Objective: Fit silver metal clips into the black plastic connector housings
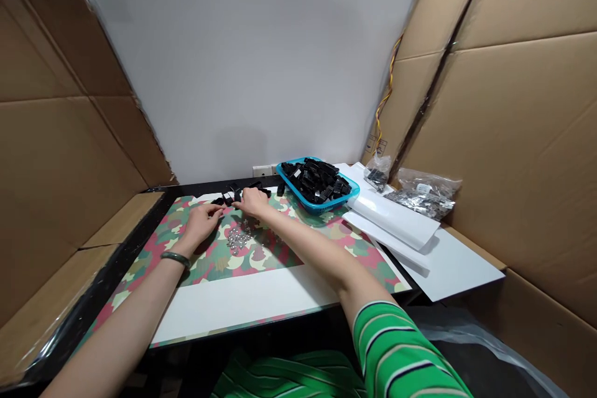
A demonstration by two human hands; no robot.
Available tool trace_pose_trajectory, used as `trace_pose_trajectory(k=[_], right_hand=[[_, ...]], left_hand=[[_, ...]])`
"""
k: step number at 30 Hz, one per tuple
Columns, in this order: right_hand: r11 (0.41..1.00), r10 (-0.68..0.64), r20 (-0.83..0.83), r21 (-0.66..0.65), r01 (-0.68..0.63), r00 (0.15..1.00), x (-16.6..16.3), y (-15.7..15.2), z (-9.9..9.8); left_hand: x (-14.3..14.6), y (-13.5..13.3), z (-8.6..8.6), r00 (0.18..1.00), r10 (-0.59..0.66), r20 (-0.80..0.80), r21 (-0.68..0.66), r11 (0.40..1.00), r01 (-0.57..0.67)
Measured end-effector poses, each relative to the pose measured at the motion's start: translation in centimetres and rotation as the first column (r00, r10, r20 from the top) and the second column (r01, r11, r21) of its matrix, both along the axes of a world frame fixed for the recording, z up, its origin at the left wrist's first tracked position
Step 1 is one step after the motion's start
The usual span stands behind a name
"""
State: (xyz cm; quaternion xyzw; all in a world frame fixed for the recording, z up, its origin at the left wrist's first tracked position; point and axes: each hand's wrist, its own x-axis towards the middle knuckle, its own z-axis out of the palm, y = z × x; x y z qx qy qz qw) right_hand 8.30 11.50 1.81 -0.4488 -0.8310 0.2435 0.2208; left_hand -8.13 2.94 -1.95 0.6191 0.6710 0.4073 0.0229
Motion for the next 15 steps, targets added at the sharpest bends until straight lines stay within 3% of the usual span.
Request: trace_pose_trajectory(k=[3, 6, 11, 15], right_hand=[[0.998, -0.065, 0.034, -0.001, 0.065, 0.997, -1.9, 0.1, -0.4], [0.996, -0.089, 0.02, -0.027, 0.09, 0.996, -1.7, 0.5, -0.6], [0.992, -0.06, -0.093, -0.113, 0.049, 0.994, 1.4, 0.7, -0.4], [0.964, 0.028, -0.224, -0.253, -0.086, 0.974, 4.7, -0.6, -0.2]], left_hand=[[0.0, 0.1, -0.2, 0.999, -0.019, 0.037, 0.021, 1.0, 0.018], [0.1, 0.2, -0.2, 0.998, -0.041, 0.044, 0.041, 0.998, 0.04], [0.9, -0.1, 0.5, 0.994, -0.094, 0.056, 0.136, 0.987, 0.086], [2.4, -1.1, 1.5, 0.938, -0.246, 0.244, 0.137, 0.966, 0.218]])
